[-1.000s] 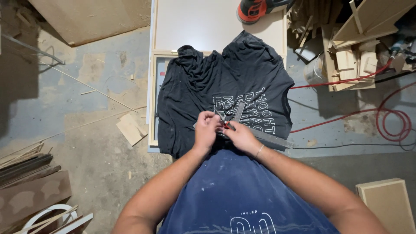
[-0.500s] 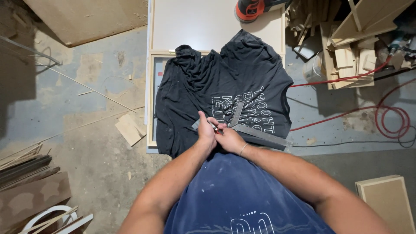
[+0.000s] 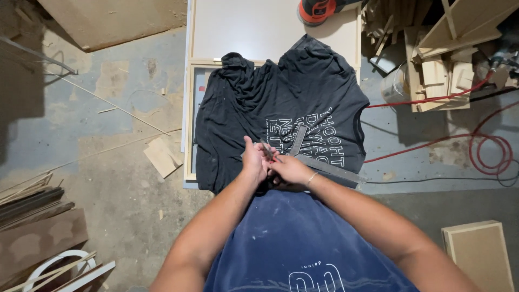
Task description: Securing a t-shirt into a wooden frame using an L-square for alignment and a fastening tool to secure the backing.
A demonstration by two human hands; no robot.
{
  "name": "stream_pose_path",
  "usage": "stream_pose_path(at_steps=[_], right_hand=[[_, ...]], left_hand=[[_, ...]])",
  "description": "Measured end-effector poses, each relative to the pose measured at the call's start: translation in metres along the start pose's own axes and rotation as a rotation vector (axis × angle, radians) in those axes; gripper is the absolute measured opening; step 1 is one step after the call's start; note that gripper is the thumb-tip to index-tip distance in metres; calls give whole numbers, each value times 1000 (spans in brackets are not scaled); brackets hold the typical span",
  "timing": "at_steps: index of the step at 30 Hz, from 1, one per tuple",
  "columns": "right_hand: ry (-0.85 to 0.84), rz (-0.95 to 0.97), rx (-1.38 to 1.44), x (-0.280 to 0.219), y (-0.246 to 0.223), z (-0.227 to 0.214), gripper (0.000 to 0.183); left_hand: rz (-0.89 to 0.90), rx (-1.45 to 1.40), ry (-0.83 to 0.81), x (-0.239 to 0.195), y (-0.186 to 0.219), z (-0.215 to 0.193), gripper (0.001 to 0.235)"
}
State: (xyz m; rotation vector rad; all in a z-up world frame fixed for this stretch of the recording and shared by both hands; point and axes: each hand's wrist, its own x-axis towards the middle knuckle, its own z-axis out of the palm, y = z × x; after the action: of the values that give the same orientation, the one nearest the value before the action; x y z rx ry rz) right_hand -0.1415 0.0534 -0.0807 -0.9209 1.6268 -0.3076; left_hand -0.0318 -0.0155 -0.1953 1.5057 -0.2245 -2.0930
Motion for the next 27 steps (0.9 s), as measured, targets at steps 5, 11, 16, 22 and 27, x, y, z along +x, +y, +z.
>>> stream_pose_path(at_steps=[5,11,16,22,27], right_hand=[[-103,124,592,-18,11,-34,22],[-126,54,675,11,104,-26,28],[-60,57,682,4,121,-19,27],[240,-4,52,-6,96,-32,39],[605,-156,-497,33,119,-78,34]], left_hand=[[-98,-40,-140,-34,33,-10,95],[-75,22,-147,-64,63,-37,99],[120,234,105,-40,82,-64,57],[258,627,166,23,92,-81,22],[359,1190,163,-5,86,-80,21]])
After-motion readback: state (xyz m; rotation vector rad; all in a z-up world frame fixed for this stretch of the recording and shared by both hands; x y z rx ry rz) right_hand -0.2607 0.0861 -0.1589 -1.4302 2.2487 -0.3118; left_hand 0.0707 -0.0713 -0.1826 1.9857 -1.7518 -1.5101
